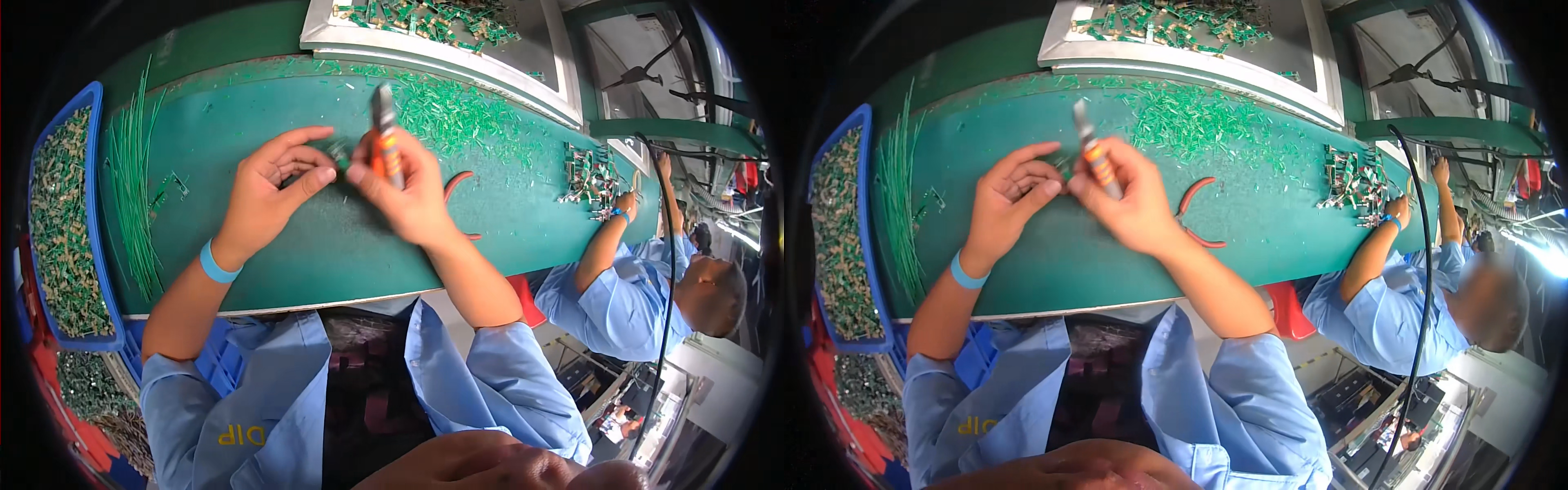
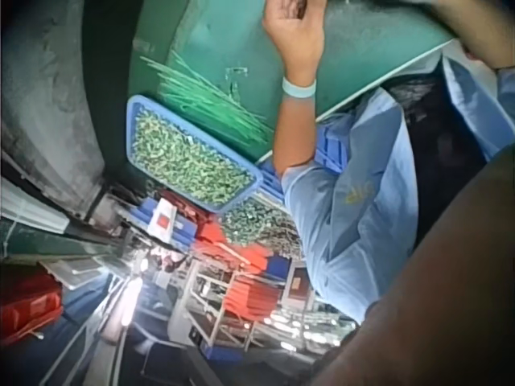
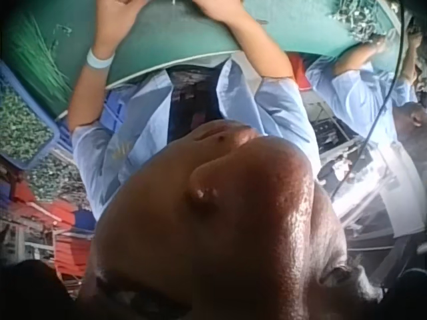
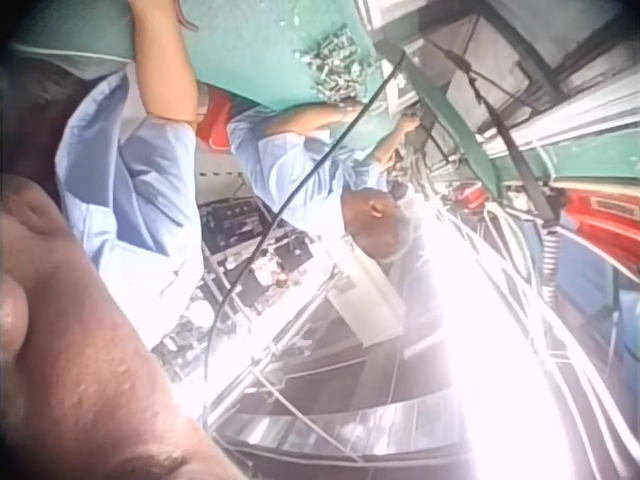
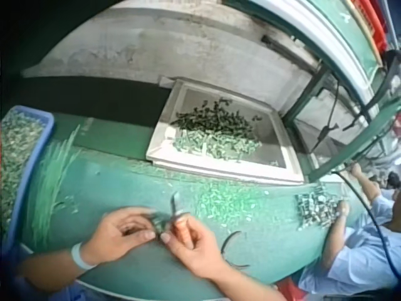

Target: Inserting electronic components into circuit boards and trimming lead wires with wire cutters.

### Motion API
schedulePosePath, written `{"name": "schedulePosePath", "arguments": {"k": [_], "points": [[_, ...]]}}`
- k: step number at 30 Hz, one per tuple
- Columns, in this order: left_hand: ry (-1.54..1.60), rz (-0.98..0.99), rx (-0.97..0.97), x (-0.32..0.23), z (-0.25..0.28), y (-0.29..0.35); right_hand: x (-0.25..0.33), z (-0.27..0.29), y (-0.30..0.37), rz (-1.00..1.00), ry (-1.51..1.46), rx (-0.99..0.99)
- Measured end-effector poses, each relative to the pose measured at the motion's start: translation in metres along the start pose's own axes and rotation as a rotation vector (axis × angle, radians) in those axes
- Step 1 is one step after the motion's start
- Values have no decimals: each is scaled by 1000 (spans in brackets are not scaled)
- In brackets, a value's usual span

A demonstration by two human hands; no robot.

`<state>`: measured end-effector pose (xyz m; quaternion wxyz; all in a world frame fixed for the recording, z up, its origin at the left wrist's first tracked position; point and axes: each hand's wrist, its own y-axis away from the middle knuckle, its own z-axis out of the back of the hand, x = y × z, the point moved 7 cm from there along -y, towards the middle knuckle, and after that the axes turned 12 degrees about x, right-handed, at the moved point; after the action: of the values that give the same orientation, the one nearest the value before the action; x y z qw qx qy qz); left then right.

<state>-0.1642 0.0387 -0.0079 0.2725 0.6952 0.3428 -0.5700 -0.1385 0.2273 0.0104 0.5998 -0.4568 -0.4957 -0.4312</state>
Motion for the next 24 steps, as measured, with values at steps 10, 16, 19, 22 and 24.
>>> {"name": "schedulePosePath", "arguments": {"k": [10, 16, 19, 22, 24], "points": [[-9, 45, 47, 5, -1, -5, 7, 39, -4, 109, -273, -251], [-34, 56, 62, 11, 2, -4, 15, 42, -17, -55, 11, -122], [-53, 51, 51, 12, 4, -1, 30, 96, -42, -197, 269, -158], [-73, 38, 71, 10, 0, -1, 25, 198, -83, -111, 682, -420], [-112, 32, 88, 8, -3, -2, 16, 239, -101, -176, 824, -541]]}}
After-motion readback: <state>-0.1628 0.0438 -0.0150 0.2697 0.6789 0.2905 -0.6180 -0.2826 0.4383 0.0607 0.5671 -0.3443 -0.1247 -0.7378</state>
